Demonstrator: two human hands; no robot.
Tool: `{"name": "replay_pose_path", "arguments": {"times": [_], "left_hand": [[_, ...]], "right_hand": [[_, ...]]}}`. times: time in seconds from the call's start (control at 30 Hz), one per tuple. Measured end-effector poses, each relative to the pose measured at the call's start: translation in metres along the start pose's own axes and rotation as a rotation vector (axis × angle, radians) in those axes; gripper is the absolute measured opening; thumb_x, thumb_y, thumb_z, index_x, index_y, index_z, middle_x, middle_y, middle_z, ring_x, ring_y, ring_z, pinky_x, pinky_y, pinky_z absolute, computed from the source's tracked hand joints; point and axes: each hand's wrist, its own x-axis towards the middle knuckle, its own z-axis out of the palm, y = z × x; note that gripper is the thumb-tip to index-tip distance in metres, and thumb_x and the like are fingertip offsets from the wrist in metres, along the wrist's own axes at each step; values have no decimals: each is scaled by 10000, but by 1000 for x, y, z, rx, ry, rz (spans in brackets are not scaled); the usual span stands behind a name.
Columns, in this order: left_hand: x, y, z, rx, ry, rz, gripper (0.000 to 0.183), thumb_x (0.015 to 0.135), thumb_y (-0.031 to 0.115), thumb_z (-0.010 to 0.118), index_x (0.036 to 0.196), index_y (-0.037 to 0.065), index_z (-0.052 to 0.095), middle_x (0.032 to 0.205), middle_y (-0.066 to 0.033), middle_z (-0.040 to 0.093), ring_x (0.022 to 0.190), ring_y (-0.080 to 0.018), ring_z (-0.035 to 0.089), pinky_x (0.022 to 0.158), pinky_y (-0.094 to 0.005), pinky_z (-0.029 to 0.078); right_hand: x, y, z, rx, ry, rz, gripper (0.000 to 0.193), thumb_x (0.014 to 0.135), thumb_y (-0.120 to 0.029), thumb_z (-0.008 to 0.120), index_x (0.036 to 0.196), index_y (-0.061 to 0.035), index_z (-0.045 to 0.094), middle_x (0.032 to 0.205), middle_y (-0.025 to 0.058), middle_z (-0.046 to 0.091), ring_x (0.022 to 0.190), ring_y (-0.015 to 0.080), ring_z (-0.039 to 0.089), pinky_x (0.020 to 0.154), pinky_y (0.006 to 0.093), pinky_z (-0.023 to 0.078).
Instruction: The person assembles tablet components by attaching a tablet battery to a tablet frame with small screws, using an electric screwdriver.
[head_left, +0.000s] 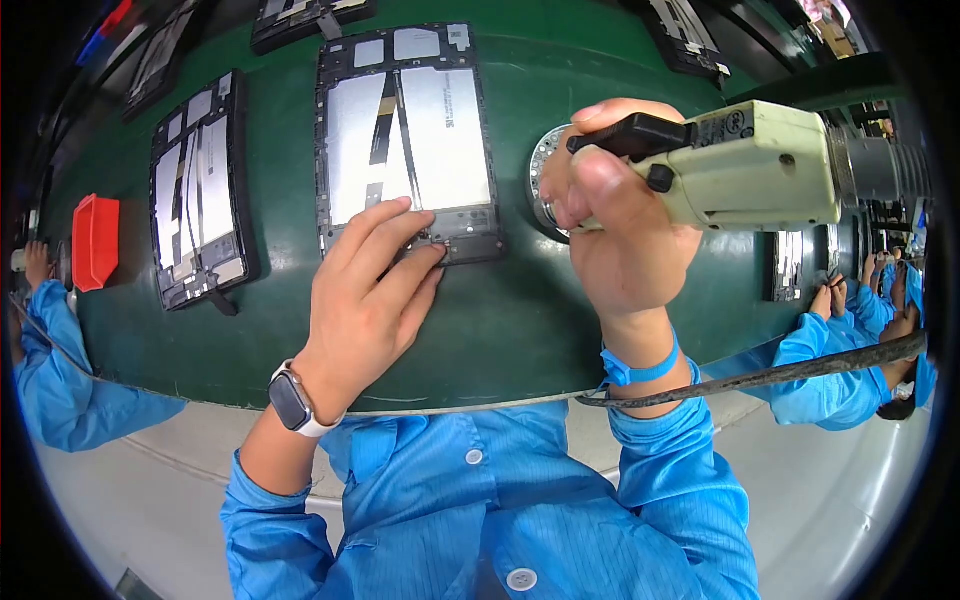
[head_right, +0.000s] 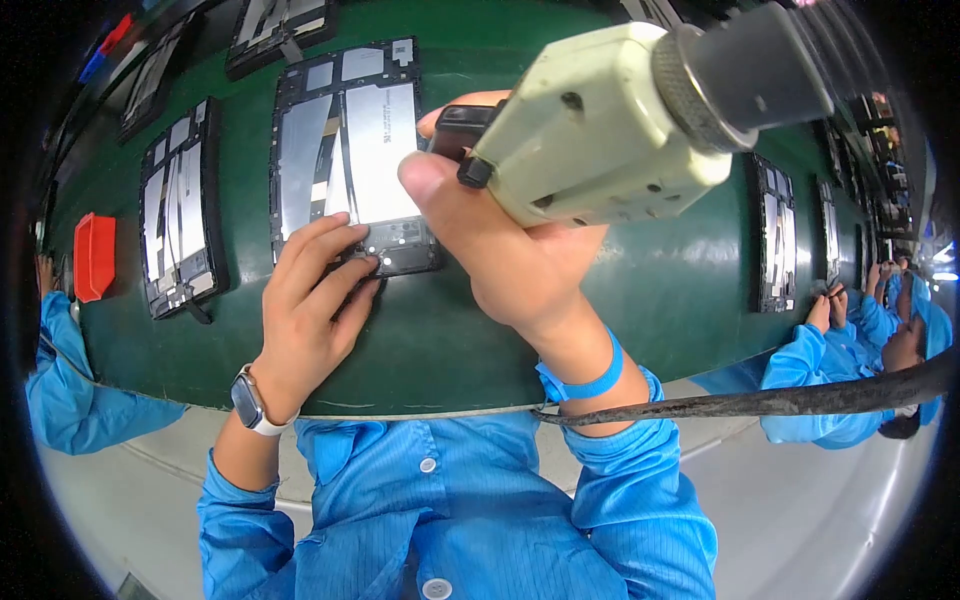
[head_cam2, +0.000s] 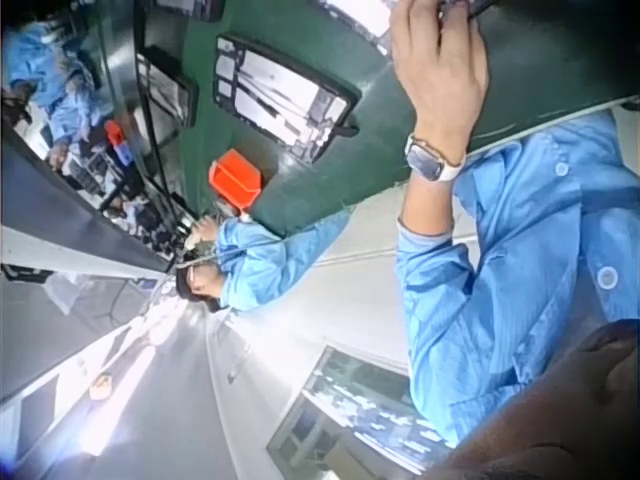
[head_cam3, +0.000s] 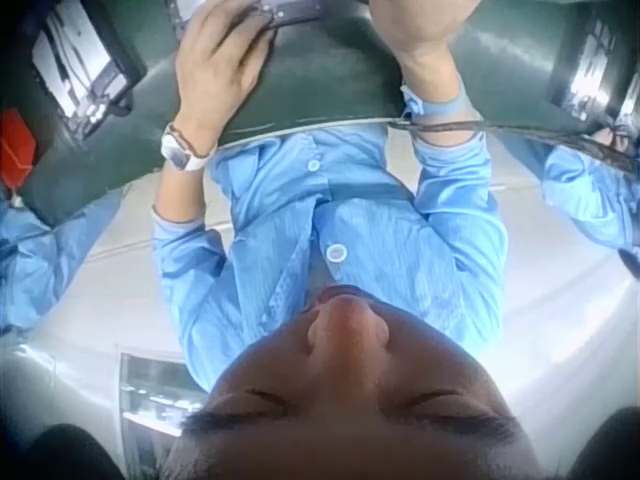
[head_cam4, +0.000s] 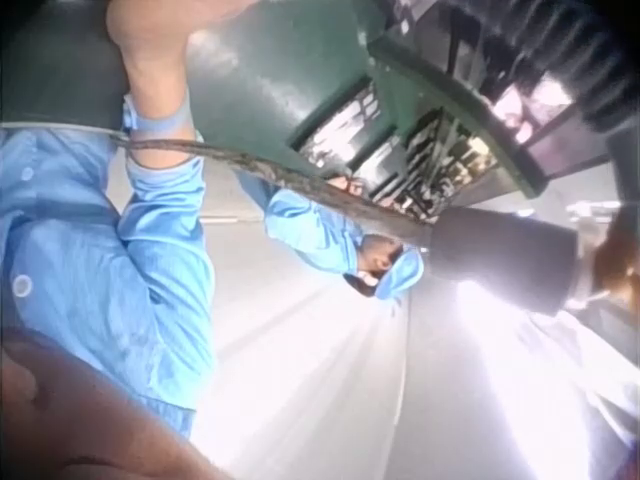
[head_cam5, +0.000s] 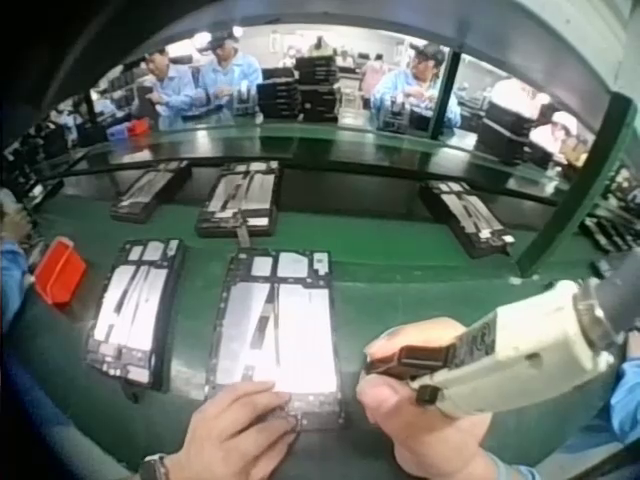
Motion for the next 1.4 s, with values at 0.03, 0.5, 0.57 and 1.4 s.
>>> {"name": "replay_pose_path", "arguments": {"times": [0.03, 0.5, 0.57, 1.4], "left_hand": [[1, 1, 0, -15, -8, -36, 249, 701, -20, 760, 938, 1, 688, 1160, -145, 646, 1156, -364, 597, 891, -436, 528], [2, 20, -1, 182, -17, -62, 282, 716, 37, 700, 994, -4, 674, 1142, -135, 624, 1139, -341, 586, 921, -453, 508], [-5, 5, -14, -63, 24, -81, 334, 699, 20, 767, 1013, -6, 657, 1185, -154, 622, 1153, -369, 588, 931, -469, 508], [172, -186, 0, 386, 34, -34, 283, 887, 168, 675, 1130, 25, 655, 1179, -130, 641, 1113, -344, 604, 934, -399, 500]], "right_hand": [[0, 0, 0, -1, 1, 0, 233, 876, -72, 584, 1083, 35, 574, 632, 45, 491, 538, 139, 463, 546, 314, 428], [-1, 1, 0, -88, -5, -22, 226, 855, -61, 599, 1057, 38, 577, 620, 52, 500, 532, 142, 470, 535, 301, 439], [1, -2, -2, -94, 12, 14, 221, 853, -58, 598, 1049, 40, 579, 619, 52, 498, 530, 143, 471, 532, 301, 438], [15, 30, -27, 50, 71, 191, 182, 841, -64, 621, 983, 45, 592, 608, 56, 511, 495, 148, 485, 522, 323, 435]]}}
